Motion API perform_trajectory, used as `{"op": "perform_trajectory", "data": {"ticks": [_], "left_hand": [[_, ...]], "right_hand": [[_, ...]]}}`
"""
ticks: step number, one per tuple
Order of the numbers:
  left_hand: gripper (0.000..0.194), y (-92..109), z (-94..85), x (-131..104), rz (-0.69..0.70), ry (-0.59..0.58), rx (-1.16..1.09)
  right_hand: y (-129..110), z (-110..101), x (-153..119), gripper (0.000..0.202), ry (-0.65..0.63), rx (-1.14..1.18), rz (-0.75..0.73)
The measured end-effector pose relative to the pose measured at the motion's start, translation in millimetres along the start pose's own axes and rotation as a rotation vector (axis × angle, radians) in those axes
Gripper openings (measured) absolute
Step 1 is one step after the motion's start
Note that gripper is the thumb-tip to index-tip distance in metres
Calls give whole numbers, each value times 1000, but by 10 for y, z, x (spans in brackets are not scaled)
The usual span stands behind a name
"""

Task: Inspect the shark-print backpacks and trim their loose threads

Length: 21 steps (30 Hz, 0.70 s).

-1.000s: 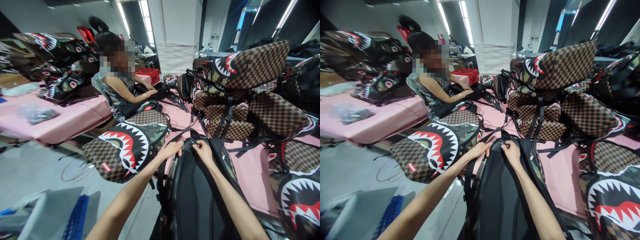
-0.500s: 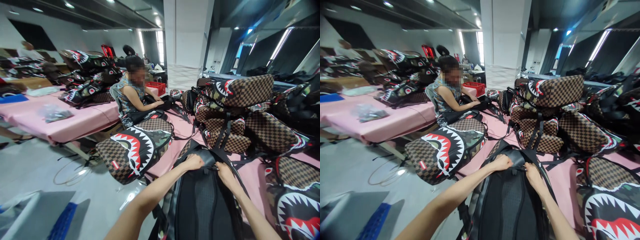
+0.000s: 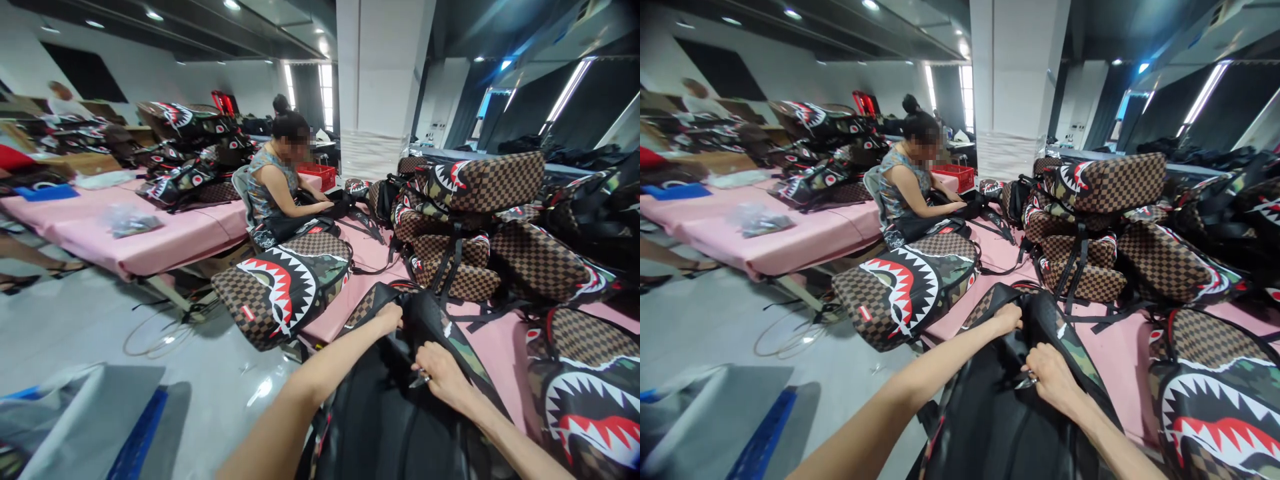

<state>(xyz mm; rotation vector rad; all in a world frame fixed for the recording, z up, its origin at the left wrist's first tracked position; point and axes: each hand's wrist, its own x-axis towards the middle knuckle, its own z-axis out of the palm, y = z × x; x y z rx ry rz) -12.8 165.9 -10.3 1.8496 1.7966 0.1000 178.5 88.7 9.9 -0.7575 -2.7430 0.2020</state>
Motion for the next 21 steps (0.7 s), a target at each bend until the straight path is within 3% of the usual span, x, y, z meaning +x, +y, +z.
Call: {"op": "perform_trajectory", "data": {"ticks": [3, 5, 8, 11, 14, 18, 21], "left_hand": [[31, -73, 121, -239, 7, 10, 28], [29, -104, 270, -424, 14, 17, 50], [28, -111, 564, -674, -3, 30, 89], [29, -92, 783, -802, 2, 24, 103], [30, -69, 817, -783, 59, -3, 74], [24, -48, 755, -704, 162, -73, 3], [22, -51, 764, -695, 163, -86, -41]], "right_hand": [[95, -35, -167, 26, 7, 15, 70], [166, 29, -344, 40, -2, 49, 108], [169, 265, -637, 64, -35, 102, 132], [85, 527, -832, 70, -38, 167, 170], [30, 652, -863, 69, -14, 216, 236], [41, 646, -797, 62, 8, 261, 259], [56, 640, -794, 63, 12, 268, 241]]}}
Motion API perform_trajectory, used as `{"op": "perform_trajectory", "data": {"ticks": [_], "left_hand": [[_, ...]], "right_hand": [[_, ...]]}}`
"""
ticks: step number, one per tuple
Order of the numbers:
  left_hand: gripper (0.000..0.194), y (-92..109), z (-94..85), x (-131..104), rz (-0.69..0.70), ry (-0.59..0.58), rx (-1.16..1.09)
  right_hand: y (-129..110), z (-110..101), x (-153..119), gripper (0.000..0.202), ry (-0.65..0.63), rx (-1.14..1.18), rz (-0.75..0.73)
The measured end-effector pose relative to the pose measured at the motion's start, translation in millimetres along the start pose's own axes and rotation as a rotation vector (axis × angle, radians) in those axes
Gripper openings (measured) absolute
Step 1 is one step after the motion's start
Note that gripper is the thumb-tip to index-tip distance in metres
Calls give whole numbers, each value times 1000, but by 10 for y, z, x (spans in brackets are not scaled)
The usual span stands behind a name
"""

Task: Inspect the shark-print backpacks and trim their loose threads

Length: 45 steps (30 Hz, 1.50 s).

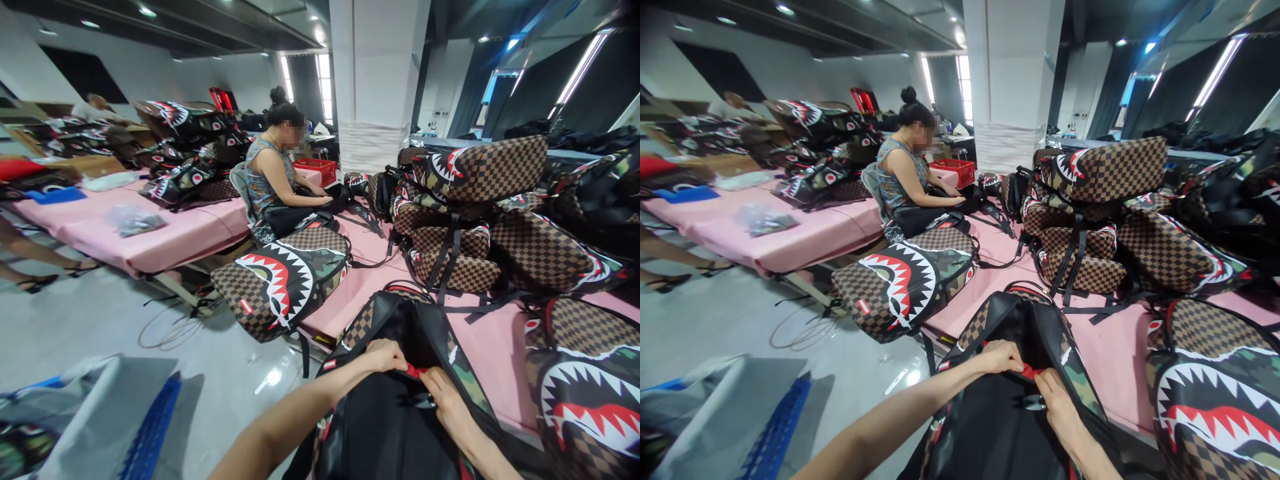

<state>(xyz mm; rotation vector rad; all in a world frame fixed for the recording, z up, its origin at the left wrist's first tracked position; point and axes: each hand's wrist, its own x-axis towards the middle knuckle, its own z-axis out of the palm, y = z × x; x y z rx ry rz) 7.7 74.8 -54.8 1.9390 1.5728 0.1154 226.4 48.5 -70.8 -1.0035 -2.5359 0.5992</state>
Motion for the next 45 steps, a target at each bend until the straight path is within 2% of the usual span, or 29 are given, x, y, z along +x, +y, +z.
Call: {"op": "perform_trajectory", "data": {"ticks": [4, 9, 13, 18, 21, 24, 28, 32, 39, 42, 45], "left_hand": [[23, -10, 5, 25, -64, 1, -33], [18, 26, -93, 136, -168, -8, -19], [16, 52, -160, 138, -232, 72, -5], [23, -30, -96, -183, -75, 218, -69], [24, -157, 67, -387, 131, 352, -129], [26, -275, 249, -482, 318, 485, -192], [24, -301, 385, -533, 363, 536, -242], [22, -273, 397, -570, 385, 543, -276], [22, -328, 409, -607, 471, 545, -117], [22, -365, 414, -591, 465, 533, -68], [23, -381, 406, -581, 460, 518, -42]], "right_hand": [[9, -4, -19, 69, -22, 5, -9], [8, -50, 3, 72, -19, -29, -36], [12, -71, 9, 74, -19, -65, -22], [45, -66, -32, 75, -3, -112, -29], [69, -67, -52, 77, 4, -123, -52], [63, -65, -65, 77, -8, -125, -68], [-19, -75, -95, 75, -17, -122, -47], [-78, -99, -101, 75, -84, -108, -7], [-57, -177, -96, 75, -113, -109, -44], [-72, -262, 22, 69, -88, -103, -86], [-146, -329, 276, 55, -73, -109, -7]]}}
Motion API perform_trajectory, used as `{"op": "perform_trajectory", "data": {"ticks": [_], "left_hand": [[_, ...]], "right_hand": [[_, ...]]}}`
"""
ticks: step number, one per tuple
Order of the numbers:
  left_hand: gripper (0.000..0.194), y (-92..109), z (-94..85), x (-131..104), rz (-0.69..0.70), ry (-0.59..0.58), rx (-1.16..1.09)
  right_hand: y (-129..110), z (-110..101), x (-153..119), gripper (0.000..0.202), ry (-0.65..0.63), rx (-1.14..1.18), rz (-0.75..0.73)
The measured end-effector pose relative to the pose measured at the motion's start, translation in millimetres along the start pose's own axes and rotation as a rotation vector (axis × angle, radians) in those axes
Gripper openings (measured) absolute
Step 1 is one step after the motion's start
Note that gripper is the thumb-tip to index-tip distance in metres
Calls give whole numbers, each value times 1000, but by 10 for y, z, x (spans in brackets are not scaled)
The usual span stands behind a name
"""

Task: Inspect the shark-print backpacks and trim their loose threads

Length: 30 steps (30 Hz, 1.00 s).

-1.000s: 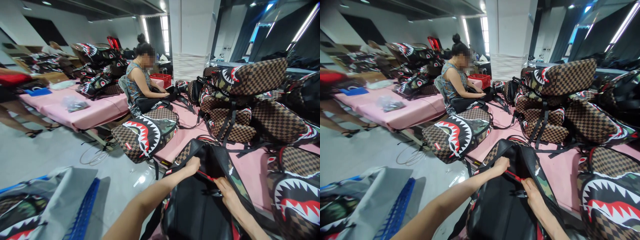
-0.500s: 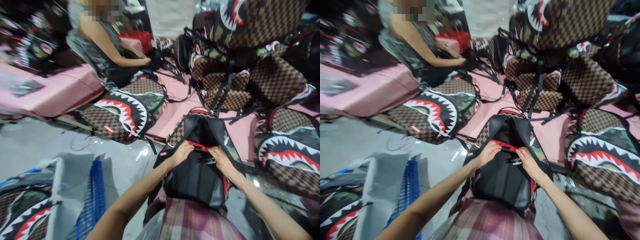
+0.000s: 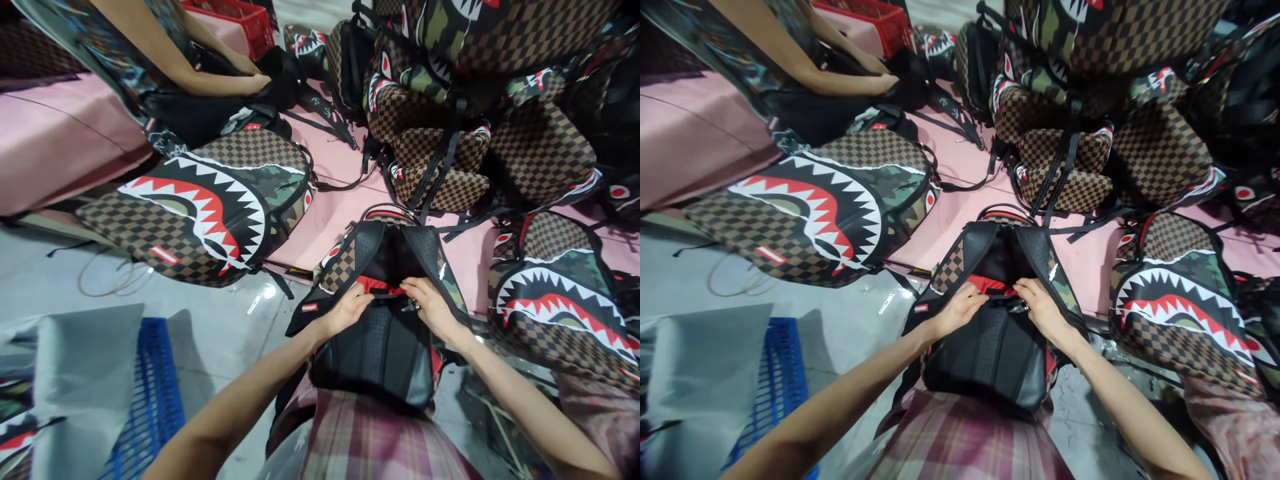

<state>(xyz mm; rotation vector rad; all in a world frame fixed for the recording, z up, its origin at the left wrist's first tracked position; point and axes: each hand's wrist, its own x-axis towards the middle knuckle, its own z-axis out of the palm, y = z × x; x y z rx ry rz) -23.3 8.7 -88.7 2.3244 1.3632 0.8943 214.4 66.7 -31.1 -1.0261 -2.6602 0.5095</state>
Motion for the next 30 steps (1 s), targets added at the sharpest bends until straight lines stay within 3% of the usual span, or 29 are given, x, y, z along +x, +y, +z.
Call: {"op": "perform_trajectory", "data": {"ticks": [4, 7, 11, 19, 30], "left_hand": [[23, 3, -2, 8, 12, -2, 13], [23, 7, -3, 5, 10, -7, 24], [23, 1, -7, 2, -4, -17, 11], [24, 0, 9, 29, 1, -9, -54], [21, -15, 93, 13, -39, 32, -125]], "right_hand": [[-109, -64, 433, 26, -200, -92, 152], [-125, -91, 637, 36, -400, -131, 183], [-31, -126, 678, 24, -557, -83, 215], [23, -104, 720, 16, -529, 74, 316], [35, 75, 652, 17, -330, 265, 399]]}}
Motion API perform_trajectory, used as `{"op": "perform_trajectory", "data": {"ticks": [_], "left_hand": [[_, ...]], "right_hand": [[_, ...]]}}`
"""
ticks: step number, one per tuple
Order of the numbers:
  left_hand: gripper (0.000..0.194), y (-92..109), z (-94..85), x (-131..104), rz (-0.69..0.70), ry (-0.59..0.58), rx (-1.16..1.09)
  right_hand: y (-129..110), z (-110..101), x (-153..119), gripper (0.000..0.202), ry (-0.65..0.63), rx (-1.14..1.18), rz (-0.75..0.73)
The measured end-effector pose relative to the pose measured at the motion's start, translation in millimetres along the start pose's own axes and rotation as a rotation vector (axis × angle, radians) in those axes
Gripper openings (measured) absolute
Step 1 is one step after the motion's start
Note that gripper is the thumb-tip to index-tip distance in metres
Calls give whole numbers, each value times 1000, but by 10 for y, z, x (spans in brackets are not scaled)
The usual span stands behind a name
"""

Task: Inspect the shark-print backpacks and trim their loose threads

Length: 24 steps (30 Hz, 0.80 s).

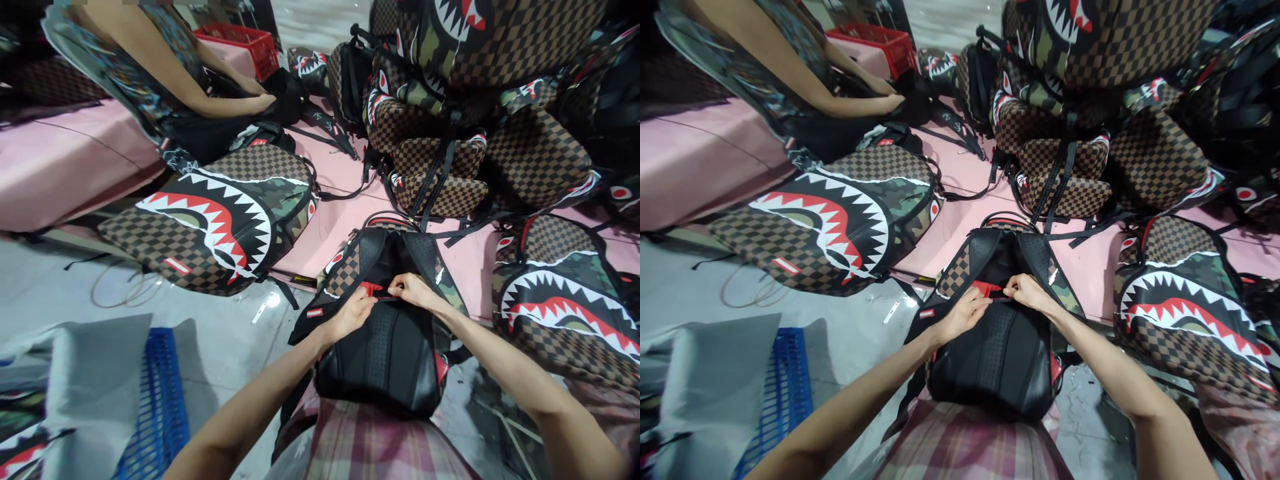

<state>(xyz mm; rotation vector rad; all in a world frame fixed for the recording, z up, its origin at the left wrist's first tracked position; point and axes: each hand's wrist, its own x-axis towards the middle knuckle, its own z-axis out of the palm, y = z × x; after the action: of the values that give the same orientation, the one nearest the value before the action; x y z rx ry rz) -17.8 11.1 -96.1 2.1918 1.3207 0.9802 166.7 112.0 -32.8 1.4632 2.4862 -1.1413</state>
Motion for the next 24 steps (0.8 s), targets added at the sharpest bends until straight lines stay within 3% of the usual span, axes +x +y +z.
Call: {"op": "perform_trajectory", "data": {"ticks": [4, 7, 9, 11, 15, 24], "left_hand": [[24, 72, -77, 151, -125, -43, 38], [29, 135, -184, 483, -337, -323, 161], [30, 130, -247, 753, -389, -541, 182], [26, 72, -297, 992, -397, -672, 176], [25, -93, -347, 1210, -385, -771, 139], [24, -158, -234, 1188, -335, -828, 168]], "right_hand": [[2, 39, -34, 19, 38, 68, 1], [3, 36, -58, 20, 66, 86, 4], [15, 26, -65, 20, 79, 88, 4], [41, 16, -52, 20, 92, 94, 7], [107, 10, 5, 20, 97, 115, -17], [119, -11, 14, 20, 101, 83, -46]]}}
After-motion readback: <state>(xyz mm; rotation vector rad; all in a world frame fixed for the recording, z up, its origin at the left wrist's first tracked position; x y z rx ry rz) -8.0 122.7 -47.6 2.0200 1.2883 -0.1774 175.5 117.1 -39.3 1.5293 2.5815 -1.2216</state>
